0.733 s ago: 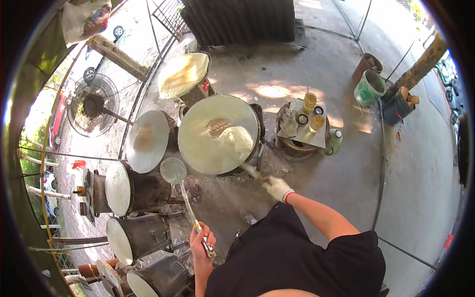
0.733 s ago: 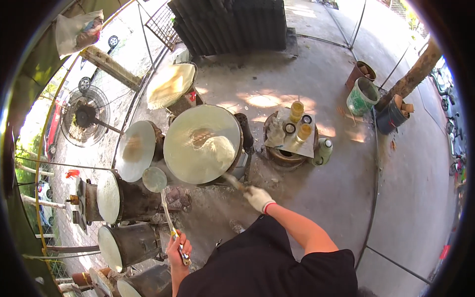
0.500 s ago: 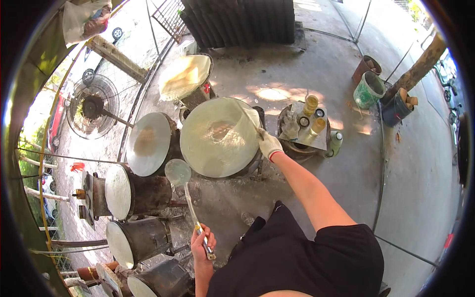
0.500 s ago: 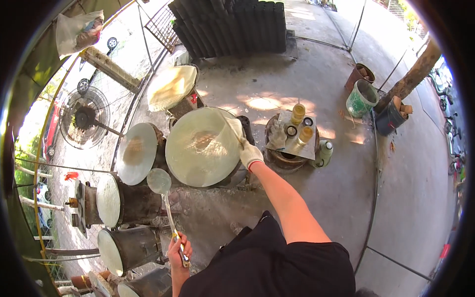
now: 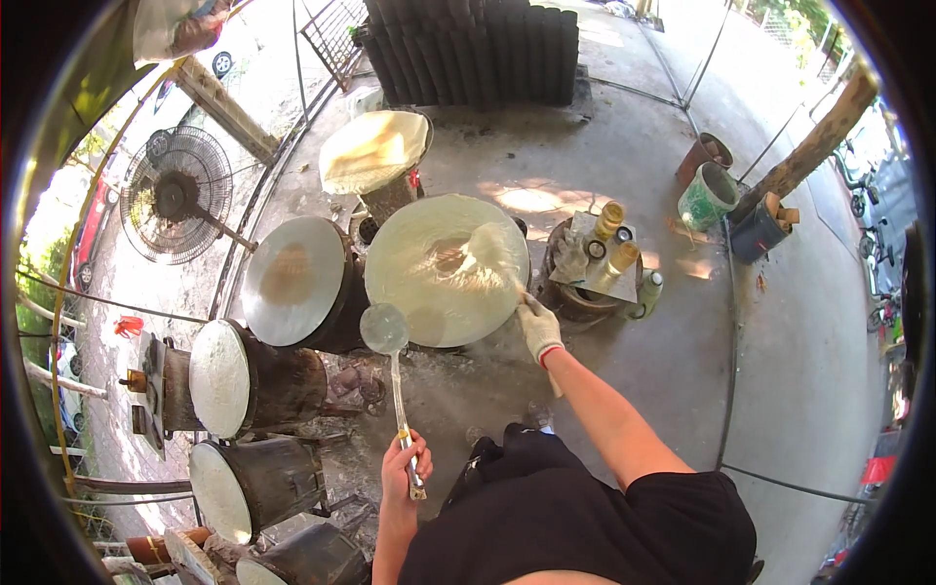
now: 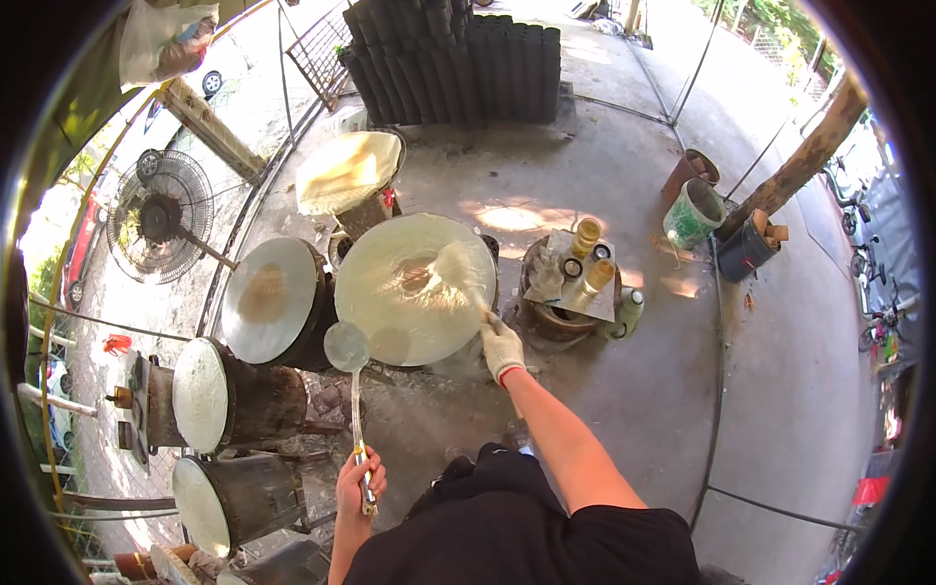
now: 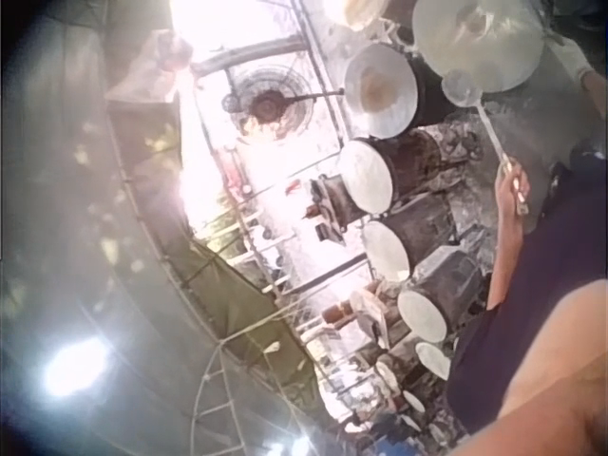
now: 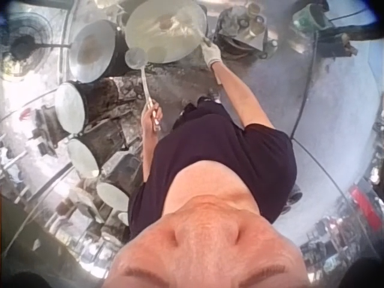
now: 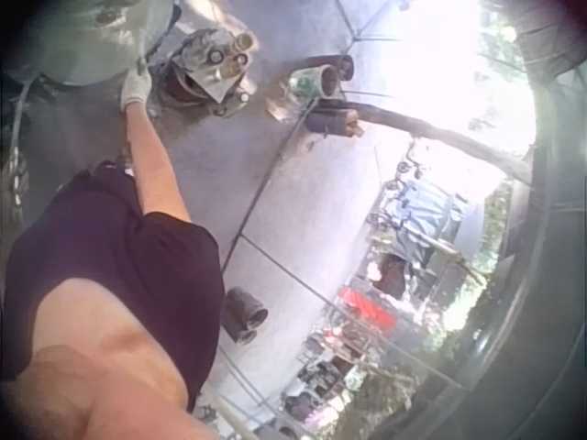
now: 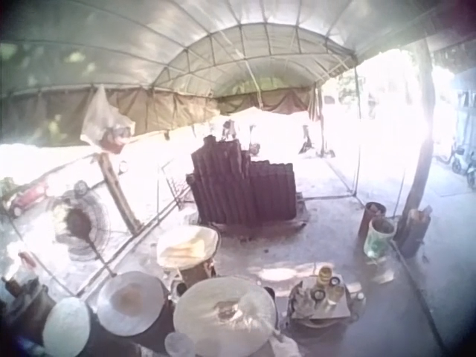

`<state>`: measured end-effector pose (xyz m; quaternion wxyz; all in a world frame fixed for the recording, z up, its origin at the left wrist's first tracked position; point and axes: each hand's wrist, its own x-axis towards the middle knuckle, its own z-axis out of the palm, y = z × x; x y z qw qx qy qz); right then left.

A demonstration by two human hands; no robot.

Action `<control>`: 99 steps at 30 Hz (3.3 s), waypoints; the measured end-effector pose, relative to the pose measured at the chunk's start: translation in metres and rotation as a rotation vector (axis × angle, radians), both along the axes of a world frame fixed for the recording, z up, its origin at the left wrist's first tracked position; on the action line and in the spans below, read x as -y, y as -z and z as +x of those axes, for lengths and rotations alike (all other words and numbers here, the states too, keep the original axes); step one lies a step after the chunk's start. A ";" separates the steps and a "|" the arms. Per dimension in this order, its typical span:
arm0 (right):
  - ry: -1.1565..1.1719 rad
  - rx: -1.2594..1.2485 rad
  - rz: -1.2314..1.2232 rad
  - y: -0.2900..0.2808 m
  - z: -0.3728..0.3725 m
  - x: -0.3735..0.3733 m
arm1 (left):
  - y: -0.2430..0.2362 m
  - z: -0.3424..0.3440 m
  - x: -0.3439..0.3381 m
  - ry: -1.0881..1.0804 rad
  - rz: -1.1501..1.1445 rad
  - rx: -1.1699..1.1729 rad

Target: The person spreads batter onto hot metal plates using a ladle and stick, then peels off and stacks cooked crepes. After pouring additional batter from a bucket into a metal basin, the person resumes ladling batter onto the cooking surfaces and removing finished crepes.

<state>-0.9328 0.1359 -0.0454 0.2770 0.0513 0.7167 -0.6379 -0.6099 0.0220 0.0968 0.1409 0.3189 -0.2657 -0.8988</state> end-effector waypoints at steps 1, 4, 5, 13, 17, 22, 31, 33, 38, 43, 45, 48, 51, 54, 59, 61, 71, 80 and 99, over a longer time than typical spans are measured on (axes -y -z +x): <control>0.123 0.045 0.003 0.000 0.004 -0.001 | 0.001 0.001 0.002 0.024 0.007 -0.002; -0.010 -0.083 0.201 0.013 0.017 0.009 | 0.005 -0.009 0.006 0.064 0.035 -0.013; -0.024 -0.085 0.202 0.006 0.011 0.014 | 0.007 -0.009 0.006 0.080 0.021 0.007; -0.304 -0.385 0.305 0.022 -0.028 0.011 | 0.014 -0.026 -0.007 0.098 0.106 0.059; -0.601 -0.495 0.370 0.000 -0.075 0.034 | 0.010 -0.029 -0.018 0.062 0.123 0.122; -0.566 -0.408 0.225 0.032 -0.082 0.019 | 0.015 -0.036 -0.033 -0.006 0.218 0.186; -0.689 -0.277 0.172 0.006 -0.105 0.024 | 0.017 -0.077 -0.008 0.043 -0.020 0.389; -0.760 -0.110 0.198 -0.016 -0.088 0.001 | 0.024 -0.093 0.008 0.066 -0.201 0.478; -0.092 0.435 -0.002 0.000 -0.005 -0.052 | 0.053 -0.143 0.010 0.126 -0.498 0.652; -0.241 0.531 -0.144 0.014 0.054 -0.009 | 0.058 -0.183 -0.016 0.127 -0.528 0.595; -0.289 0.497 -0.065 -0.001 0.035 -0.008 | 0.045 -0.171 0.013 0.120 -0.227 0.387; -0.149 0.350 -0.092 -0.032 0.001 -0.027 | -0.005 -0.123 0.025 0.087 0.151 0.007; -0.126 0.231 -0.110 -0.035 -0.011 -0.025 | -0.040 -0.107 -0.002 0.064 -0.022 0.076; -0.335 -0.100 0.010 -0.009 -0.005 -0.008 | -0.053 -0.126 0.004 0.012 0.108 0.077; -0.453 0.221 0.025 -0.012 -0.015 -0.005 | -0.050 -0.099 0.037 -0.029 0.227 0.163; -0.169 0.289 0.001 -0.009 -0.021 0.014 | -0.064 -0.087 0.057 -0.087 0.127 0.250; -0.156 0.272 -0.143 -0.053 0.051 0.250 | -0.018 -0.085 0.320 0.044 -0.686 0.321; -0.081 -0.288 0.179 0.016 0.139 0.420 | 0.095 -0.115 0.486 0.405 -1.404 0.662; -0.198 0.270 0.145 -0.054 0.146 0.554 | 0.090 -0.045 0.609 0.521 -1.633 0.936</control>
